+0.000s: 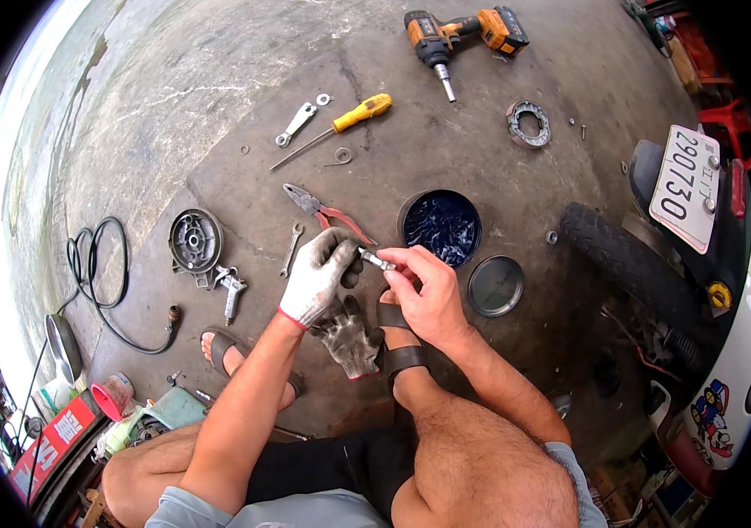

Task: The person applies grease to a metal pin and inserts it into a brake hub before fitting a brake shoe assembly into the housing, using pliers to adjust the components.

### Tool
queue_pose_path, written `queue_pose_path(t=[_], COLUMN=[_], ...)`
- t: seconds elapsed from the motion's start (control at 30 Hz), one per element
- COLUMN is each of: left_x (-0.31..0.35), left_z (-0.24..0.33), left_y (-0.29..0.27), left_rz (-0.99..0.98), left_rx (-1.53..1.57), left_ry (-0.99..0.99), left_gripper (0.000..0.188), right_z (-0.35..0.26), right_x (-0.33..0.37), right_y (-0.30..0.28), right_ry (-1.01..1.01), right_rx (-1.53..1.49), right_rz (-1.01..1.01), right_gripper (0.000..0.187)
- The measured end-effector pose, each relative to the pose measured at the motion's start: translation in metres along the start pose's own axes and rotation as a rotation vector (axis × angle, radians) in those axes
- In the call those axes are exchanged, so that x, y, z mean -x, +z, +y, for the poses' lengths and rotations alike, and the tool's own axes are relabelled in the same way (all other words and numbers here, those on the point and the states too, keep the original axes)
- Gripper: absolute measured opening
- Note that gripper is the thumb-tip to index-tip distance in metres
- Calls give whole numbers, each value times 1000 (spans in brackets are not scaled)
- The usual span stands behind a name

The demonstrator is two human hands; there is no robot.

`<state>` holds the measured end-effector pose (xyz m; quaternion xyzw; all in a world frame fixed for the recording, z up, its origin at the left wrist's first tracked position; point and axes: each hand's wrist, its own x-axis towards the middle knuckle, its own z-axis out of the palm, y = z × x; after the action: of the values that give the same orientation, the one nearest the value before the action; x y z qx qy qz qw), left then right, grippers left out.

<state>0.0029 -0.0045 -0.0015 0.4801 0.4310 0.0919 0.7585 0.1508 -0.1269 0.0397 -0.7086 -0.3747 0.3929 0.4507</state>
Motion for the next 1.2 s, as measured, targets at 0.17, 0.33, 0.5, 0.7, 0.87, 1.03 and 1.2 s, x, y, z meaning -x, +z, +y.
queue_pose_path(t=[0.17,0.33,0.5,0.7,0.87,1.03,1.2], left_x=[-1,2,3,1,-1,1,2], left_z=[3,9,9,10,8,7,3], left_y=[1,4,0,2,1,3,0], left_rz=[20,15,-69,6,19,-27,-74], left_rx=[-51,45,154,-24,-61,83,110], left_ry=[-53,-43,38,-41,-95,0,61], left_gripper=[17,17,18,17,18,19,19], right_z=[-3,2,9,2,-5,-3,-2], right_x=[0,2,2,1,0,1,-1], right_y=[0,1,0,-1,-4,-1,-5], right_ry=[-60,6,207,-70,-156,-5,63], right_rx=[37,-55,-243,-10,121,-33,-39], right_rz=[-15,-4,8,2,-39,6,2], right_gripper=[27,26,24,25,25,24,23])
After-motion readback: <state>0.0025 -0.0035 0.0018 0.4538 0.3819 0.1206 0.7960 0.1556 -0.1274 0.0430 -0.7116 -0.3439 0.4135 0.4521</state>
